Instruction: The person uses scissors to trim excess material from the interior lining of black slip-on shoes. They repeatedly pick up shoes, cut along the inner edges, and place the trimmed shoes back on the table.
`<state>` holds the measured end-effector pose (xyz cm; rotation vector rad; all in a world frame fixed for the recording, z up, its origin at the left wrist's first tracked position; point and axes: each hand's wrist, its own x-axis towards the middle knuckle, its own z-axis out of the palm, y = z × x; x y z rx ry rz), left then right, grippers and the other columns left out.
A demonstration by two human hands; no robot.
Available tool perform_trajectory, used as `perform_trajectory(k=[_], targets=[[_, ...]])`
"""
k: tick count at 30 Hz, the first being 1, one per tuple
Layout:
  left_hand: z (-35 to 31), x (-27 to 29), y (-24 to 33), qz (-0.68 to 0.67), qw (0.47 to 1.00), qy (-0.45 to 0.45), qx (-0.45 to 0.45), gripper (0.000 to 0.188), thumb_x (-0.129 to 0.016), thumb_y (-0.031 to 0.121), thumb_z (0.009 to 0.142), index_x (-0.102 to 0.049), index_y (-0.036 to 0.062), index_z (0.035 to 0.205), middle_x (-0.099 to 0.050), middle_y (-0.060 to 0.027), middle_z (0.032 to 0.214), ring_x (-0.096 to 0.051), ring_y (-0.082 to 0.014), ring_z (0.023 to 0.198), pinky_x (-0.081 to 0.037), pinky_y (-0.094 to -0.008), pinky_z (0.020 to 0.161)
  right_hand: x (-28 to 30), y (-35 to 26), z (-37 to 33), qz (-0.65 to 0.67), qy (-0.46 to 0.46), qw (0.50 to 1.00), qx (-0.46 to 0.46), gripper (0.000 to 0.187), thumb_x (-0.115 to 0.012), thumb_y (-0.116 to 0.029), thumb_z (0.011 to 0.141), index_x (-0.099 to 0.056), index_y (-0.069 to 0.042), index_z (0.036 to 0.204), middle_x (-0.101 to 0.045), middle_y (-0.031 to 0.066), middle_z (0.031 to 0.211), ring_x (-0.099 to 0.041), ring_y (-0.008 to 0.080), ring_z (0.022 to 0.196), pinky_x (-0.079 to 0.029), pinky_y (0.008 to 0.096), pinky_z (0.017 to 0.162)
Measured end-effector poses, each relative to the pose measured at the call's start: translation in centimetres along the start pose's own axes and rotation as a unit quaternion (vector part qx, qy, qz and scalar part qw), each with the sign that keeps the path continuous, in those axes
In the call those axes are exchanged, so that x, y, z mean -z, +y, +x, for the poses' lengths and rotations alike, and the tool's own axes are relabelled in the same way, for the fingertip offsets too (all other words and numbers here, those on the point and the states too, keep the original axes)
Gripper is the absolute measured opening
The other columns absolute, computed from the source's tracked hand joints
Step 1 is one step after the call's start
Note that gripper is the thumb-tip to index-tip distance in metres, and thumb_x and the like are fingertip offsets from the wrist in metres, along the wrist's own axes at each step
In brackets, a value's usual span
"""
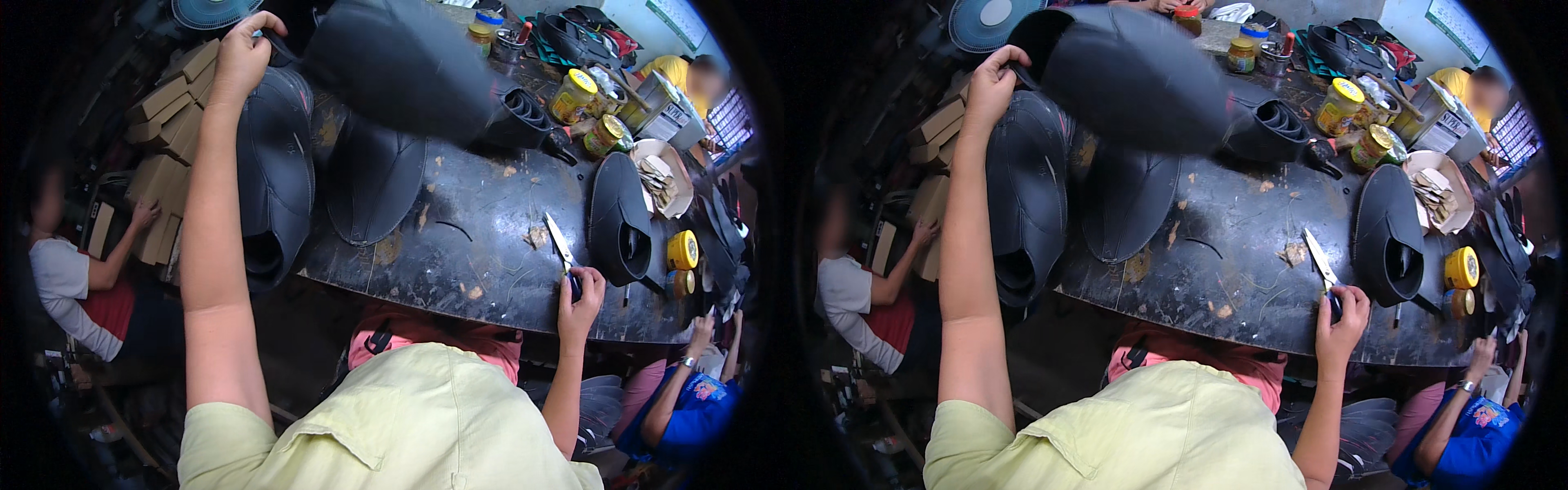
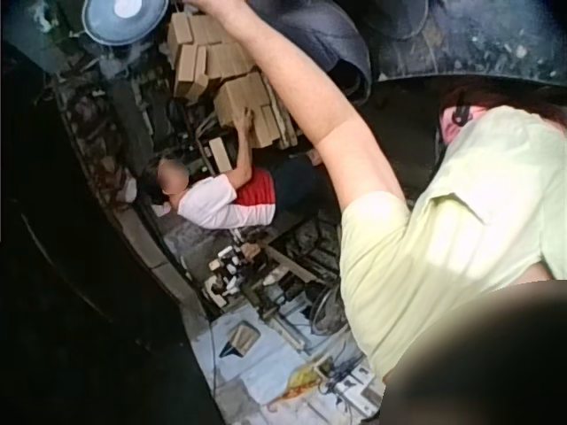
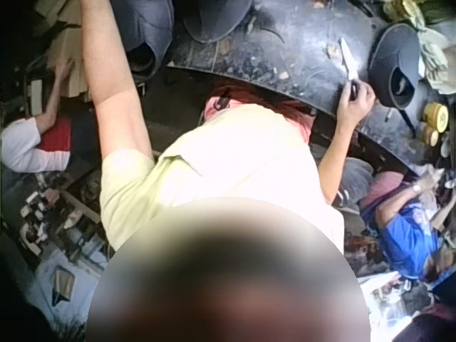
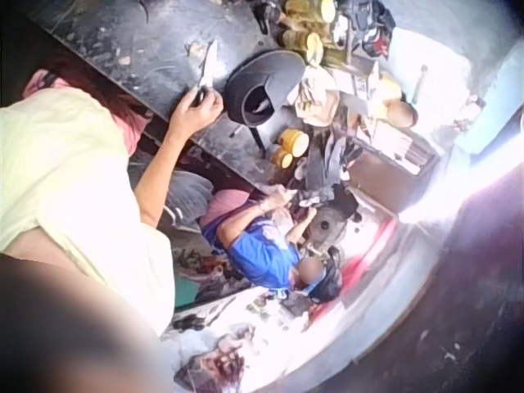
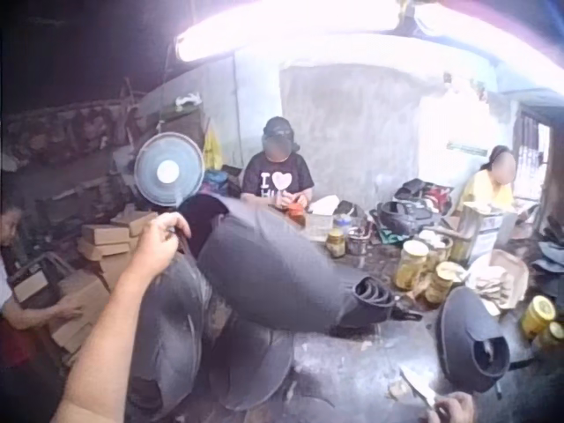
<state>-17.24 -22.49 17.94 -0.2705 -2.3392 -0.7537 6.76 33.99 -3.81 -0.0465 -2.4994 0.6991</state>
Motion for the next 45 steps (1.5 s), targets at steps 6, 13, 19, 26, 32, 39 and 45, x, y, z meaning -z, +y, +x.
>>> perform_trajectory(k=[6, 13, 19, 26, 32, 39, 45], targets=[[-1.2, -6.4, 2.4, 0.084, 0.981, -0.082, -0.152, 0.027, -0.051, -0.010, 0.082, -0.071, 0.0056, 0.092, -0.070, -0.0187, 0.096, -0.068, -0.0385, 0.098, -0.053, -0.0427, 0.088, 0.1, -0.1, -0.1, -0.008, 0.001, 1.000, -0.002, 0.021, -0.073, -0.012, 0.088, -0.068, -0.002, 0.105, -0.060, 0.0181, 0.112, -0.059, 0.0368, 0.107, -0.045, 0.0456, 0.096], [-4.2, -12.1, 2.3, 0.111, 0.985, -0.118, -0.052, 0.038, -0.047, -0.010, 0.084, -0.072, 0.0044, 0.110, -0.068, -0.0201, 0.115, -0.064, -0.0396, 0.114, -0.050, -0.0439, 0.100, -0.1, 0.0, 0.1, 0.003, 0.005, 1.000, 0.012, 0.020, -0.072, -0.011, 0.088, -0.068, 0.000, 0.104, -0.060, 0.0187, 0.112, -0.058, 0.0368, 0.106, -0.045, 0.0452, 0.095], [-5.9, -11.8, 3.9, 0.146, 0.976, 0.016, -0.162, 0.030, -0.056, 0.009, 0.091, -0.073, 0.0087, 0.116, -0.069, -0.0156, 0.124, -0.065, -0.0369, 0.114, -0.049, -0.0458, 0.103, 0.1, 0.0, 0.0, 0.007, 0.001, 1.000, 0.010, 0.027, -0.068, -0.010, 0.092, -0.063, 0.002, 0.115, -0.060, 0.0211, 0.115, -0.058, 0.0392, 0.109, -0.045, 0.0458, 0.099], [-8.8, -13.9, 7.9, 0.181, 0.977, -0.095, -0.059, 0.047, -0.069, 0.053, 0.093, -0.075, 0.0075, 0.104, -0.076, -0.0146, 0.096, -0.072, -0.0322, 0.091, -0.053, -0.0405, 0.087, 4.5, 0.7, 1.0, -0.149, -0.167, 0.974, -0.017, 0.030, -0.072, -0.013, 0.087, -0.065, 0.000, 0.113, -0.067, 0.0172, 0.108, -0.063, 0.0413, 0.100, -0.050, 0.0487, 0.086], [-6.5, -11.7, 6.8, -0.117, 0.990, 0.063, -0.057, 0.050, -0.068, 0.046, 0.098, -0.065, 0.0023, 0.075, -0.054, -0.0156, 0.061, -0.048, -0.0295, 0.053, -0.045, -0.0360, 0.057, 6.4, 0.8, 2.0, 0.163, -0.270, 0.912, -0.263, 0.021, -0.069, -0.009, 0.092, -0.066, 0.003, 0.108, -0.066, 0.0038, 0.088, -0.063, 0.0164, 0.078, -0.050, 0.0300, 0.072], [-2.1, -6.7, 7.8, -0.134, 0.978, 0.148, -0.062, 0.040, -0.062, 0.024, 0.104, -0.049, 0.0011, 0.074, -0.040, -0.0090, 0.064, -0.043, -0.0148, 0.062, -0.040, -0.0364, 0.060, 5.6, -5.8, -1.8, 0.519, -0.323, 0.746, -0.264, 0.051, -0.083, -0.042, 0.083, -0.065, 0.002, 0.103, -0.066, 0.0053, 0.083, -0.061, 0.0139, 0.071, -0.049, 0.0265, 0.070], [-2.0, -5.3, 10.5, -0.115, 0.970, 0.190, -0.094, 0.053, -0.064, 0.036, 0.105, -0.040, 0.0033, 0.070, -0.028, -0.0044, 0.064, -0.030, -0.0110, 0.063, -0.030, -0.0348, 0.055, 2.3, -12.2, -3.9, 0.644, -0.530, 0.512, -0.207, 0.093, -0.050, -0.090, 0.083, -0.061, -0.002, 0.109, -0.059, 0.0073, 0.097, -0.058, 0.0180, 0.089, -0.044, 0.0309, 0.081]])
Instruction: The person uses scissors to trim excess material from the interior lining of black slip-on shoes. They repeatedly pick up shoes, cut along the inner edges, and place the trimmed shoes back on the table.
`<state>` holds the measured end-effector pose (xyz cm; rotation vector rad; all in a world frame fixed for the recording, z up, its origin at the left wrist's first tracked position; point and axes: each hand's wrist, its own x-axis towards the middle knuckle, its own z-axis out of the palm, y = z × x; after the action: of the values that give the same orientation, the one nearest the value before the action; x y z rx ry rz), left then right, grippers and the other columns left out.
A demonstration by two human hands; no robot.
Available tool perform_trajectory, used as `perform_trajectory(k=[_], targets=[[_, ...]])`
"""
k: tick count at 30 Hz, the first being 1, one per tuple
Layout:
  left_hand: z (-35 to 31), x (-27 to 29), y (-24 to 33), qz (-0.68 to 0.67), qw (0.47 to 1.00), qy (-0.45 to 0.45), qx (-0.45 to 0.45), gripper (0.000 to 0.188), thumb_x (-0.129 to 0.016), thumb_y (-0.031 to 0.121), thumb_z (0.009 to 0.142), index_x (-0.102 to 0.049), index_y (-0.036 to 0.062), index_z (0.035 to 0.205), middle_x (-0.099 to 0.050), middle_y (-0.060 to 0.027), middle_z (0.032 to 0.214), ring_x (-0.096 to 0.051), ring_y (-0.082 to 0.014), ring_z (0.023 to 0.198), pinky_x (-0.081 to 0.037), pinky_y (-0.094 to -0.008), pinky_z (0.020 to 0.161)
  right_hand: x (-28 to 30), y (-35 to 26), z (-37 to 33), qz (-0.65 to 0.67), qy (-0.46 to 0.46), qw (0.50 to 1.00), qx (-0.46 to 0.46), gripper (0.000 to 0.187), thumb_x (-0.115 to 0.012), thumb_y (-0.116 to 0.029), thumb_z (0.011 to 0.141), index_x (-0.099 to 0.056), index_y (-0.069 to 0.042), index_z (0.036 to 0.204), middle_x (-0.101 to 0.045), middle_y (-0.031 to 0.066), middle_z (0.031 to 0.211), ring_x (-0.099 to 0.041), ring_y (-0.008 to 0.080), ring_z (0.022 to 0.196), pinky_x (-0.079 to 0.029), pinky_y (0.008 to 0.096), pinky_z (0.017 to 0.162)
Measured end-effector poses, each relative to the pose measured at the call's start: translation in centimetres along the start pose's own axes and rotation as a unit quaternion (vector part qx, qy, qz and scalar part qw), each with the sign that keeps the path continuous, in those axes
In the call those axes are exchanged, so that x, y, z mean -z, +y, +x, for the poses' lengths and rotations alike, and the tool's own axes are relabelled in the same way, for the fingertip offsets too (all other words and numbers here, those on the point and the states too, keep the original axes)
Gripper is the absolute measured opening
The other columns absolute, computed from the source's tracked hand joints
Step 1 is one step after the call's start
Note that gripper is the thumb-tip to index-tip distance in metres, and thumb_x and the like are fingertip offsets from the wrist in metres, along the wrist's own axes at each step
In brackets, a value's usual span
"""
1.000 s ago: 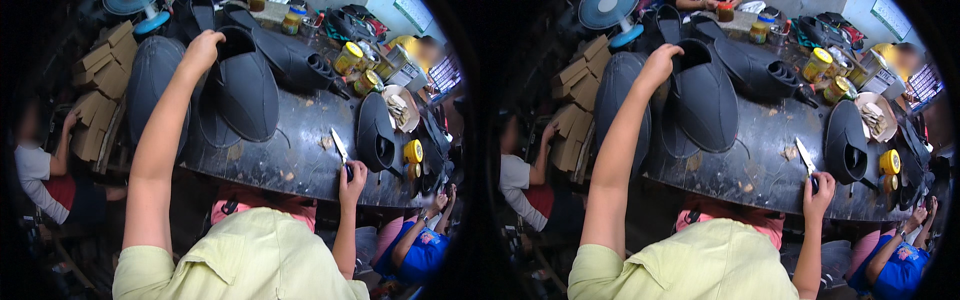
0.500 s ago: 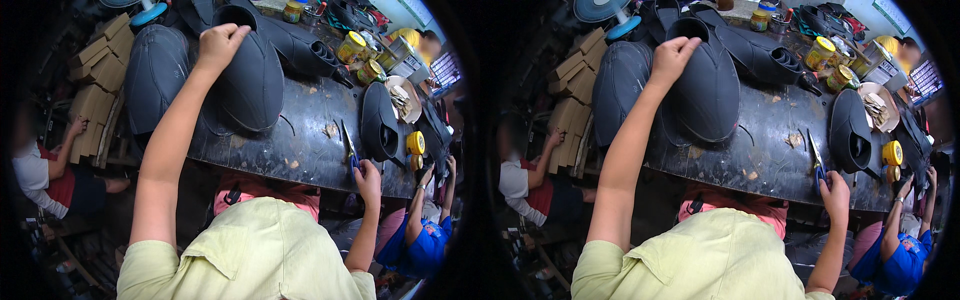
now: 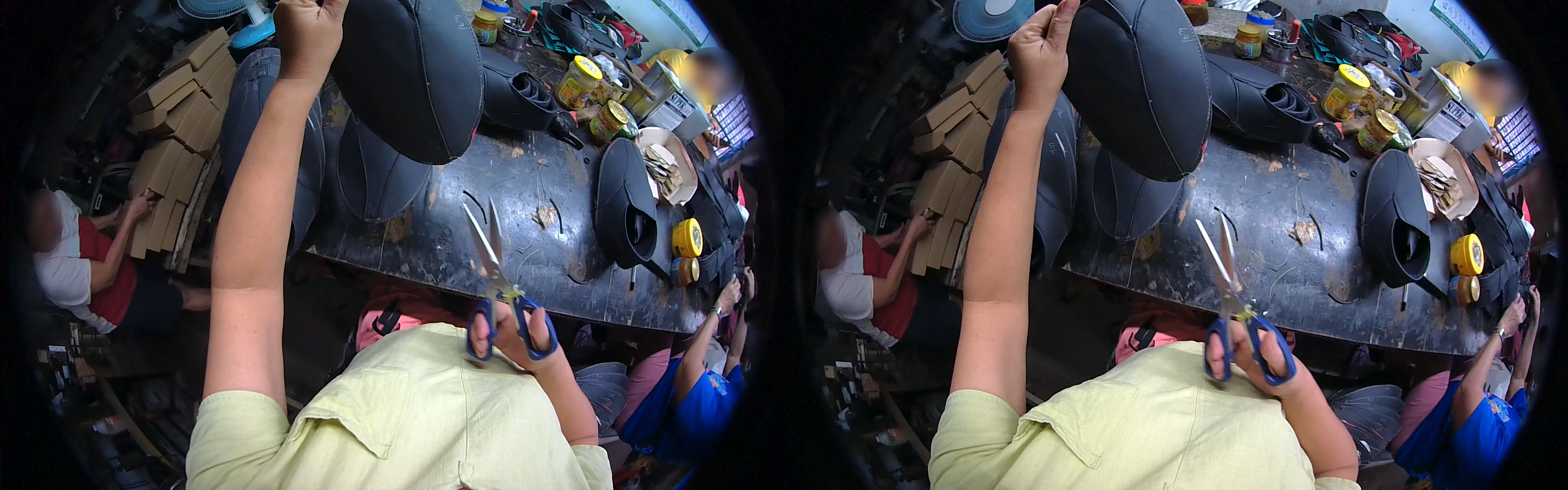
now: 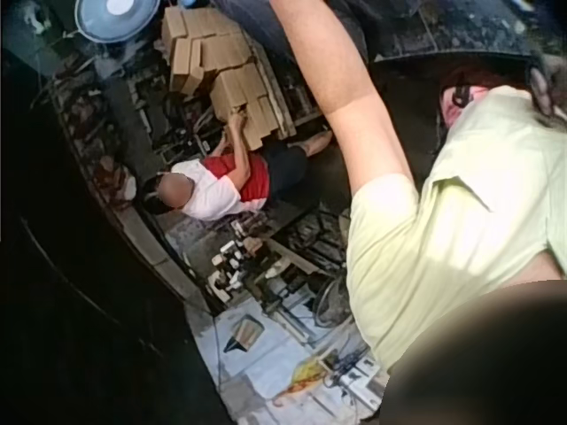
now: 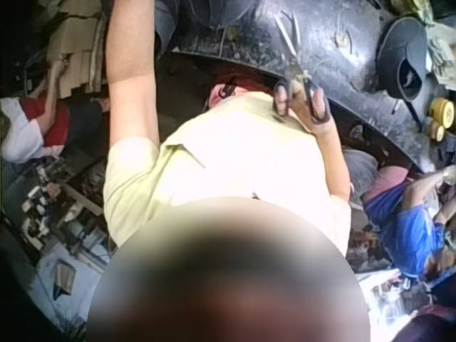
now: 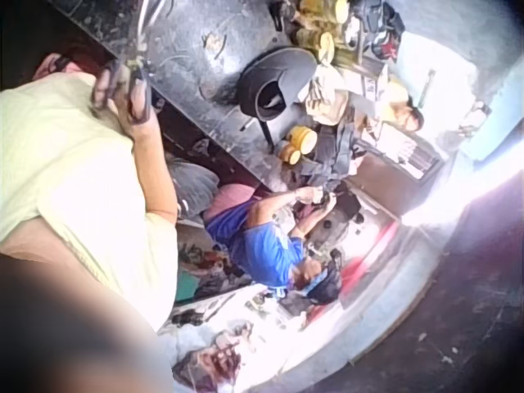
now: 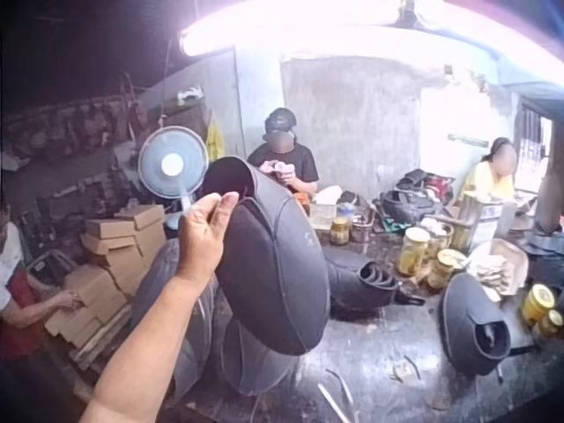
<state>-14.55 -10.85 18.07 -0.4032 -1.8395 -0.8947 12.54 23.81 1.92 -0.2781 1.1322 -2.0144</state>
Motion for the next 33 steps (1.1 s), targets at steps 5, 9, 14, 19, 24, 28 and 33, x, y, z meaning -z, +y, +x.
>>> perform_trajectory(k=[5, 9, 14, 19, 24, 28, 33], targets=[[-0.2, 0.1, 2.1, 0.002, 1.000, -0.004, -0.029, 0.053, -0.064, 0.033, 0.104, -0.039, 0.0029, 0.069, -0.027, -0.0048, 0.063, -0.029, -0.0114, 0.062, -0.029, -0.0355, 0.054, -2.0, -0.8, 4.2, 0.083, 0.022, 0.996, 0.012, 0.095, -0.039, -0.097, 0.081, -0.058, -0.006, 0.104, -0.057, 0.0056, 0.094, -0.054, 0.0184, 0.089, -0.041, 0.0310, 0.086], [-0.3, 0.1, 2.9, -0.007, 0.999, -0.006, -0.043, 0.053, -0.065, 0.031, 0.104, -0.038, 0.0027, 0.069, -0.027, -0.0052, 0.063, -0.029, -0.0119, 0.060, -0.029, -0.0356, 0.054, -3.3, -1.7, 5.5, 0.104, 0.019, 0.994, 0.020, 0.094, -0.036, -0.096, 0.083, -0.057, -0.007, 0.104, -0.056, 0.0047, 0.094, -0.053, 0.0173, 0.088, -0.041, 0.0298, 0.085], [-0.4, -0.2, 3.1, -0.005, 0.999, -0.005, -0.039, 0.053, -0.066, 0.031, 0.104, -0.039, 0.0029, 0.068, -0.028, -0.0058, 0.062, -0.030, -0.0124, 0.060, -0.029, -0.0354, 0.054, -3.7, -2.0, 5.5, 0.087, 0.075, 0.992, 0.051, 0.048, -0.061, -0.054, 0.101, -0.058, -0.006, 0.101, -0.056, 0.0036, 0.089, -0.053, 0.0140, 0.080, -0.044, 0.0271, 0.076], [-0.2, -0.2, 1.6, -0.006, 0.998, -0.012, -0.057, 0.049, -0.067, 0.036, 0.102, -0.048, 0.0023, 0.072, -0.034, -0.0039, 0.061, -0.034, -0.0129, 0.059, -0.032, -0.0337, 0.054, -1.5, -2.4, 4.3, -0.121, 0.166, 0.977, 0.055, 0.025, -0.072, -0.025, 0.097, -0.063, -0.003, 0.088, -0.061, 0.0023, 0.077, -0.058, 0.0132, 0.072, -0.047, 0.0301, 0.065], [-1.6, -1.1, -1.7, 0.064, 0.990, -0.103, -0.077, 0.046, -0.070, 0.047, 0.096, -0.070, 0.0048, 0.077, -0.058, -0.0143, 0.065, -0.059, -0.0268, 0.060, -0.047, -0.0379, 0.059, 4.6, -4.8, 0.3, -0.659, 0.372, 0.641, 0.127, 0.028, -0.084, -0.012, 0.079, -0.063, 0.001, 0.092, -0.062, 0.0116, 0.079, -0.062, 0.0249, 0.072, -0.049, 0.0379, 0.067], [-6.0, -4.1, -4.5, 0.138, 0.963, -0.219, -0.078, 0.045, -0.069, 0.049, 0.093, -0.071, 0.0091, 0.073, -0.069, -0.0129, 0.072, -0.069, -0.0324, 0.070, -0.053, -0.0449, 0.073, 9.2, -5.6, -3.1, -0.712, 0.452, 0.534, 0.065, 0.031, -0.084, -0.016, 0.075, -0.063, 0.000, 0.092, -0.066, 0.0173, 0.085, -0.064, 0.0393, 0.080, -0.047, 0.0475, 0.074], [-10.5, -5.3, -5.6, 0.269, 0.946, -0.181, -0.008, 0.035, -0.064, 0.042, 0.097, -0.072, 0.0105, 0.087, -0.073, -0.0104, 0.084, -0.070, -0.0322, 0.089, -0.047, -0.0493, 0.084, 12.0, -4.7, -4.8, -0.698, 0.474, 0.535, 0.042, 0.029, -0.082, -0.011, 0.079, -0.062, -0.001, 0.097, -0.064, 0.0162, 0.088, -0.063, 0.0335, 0.077, -0.049, 0.0421, 0.072]])
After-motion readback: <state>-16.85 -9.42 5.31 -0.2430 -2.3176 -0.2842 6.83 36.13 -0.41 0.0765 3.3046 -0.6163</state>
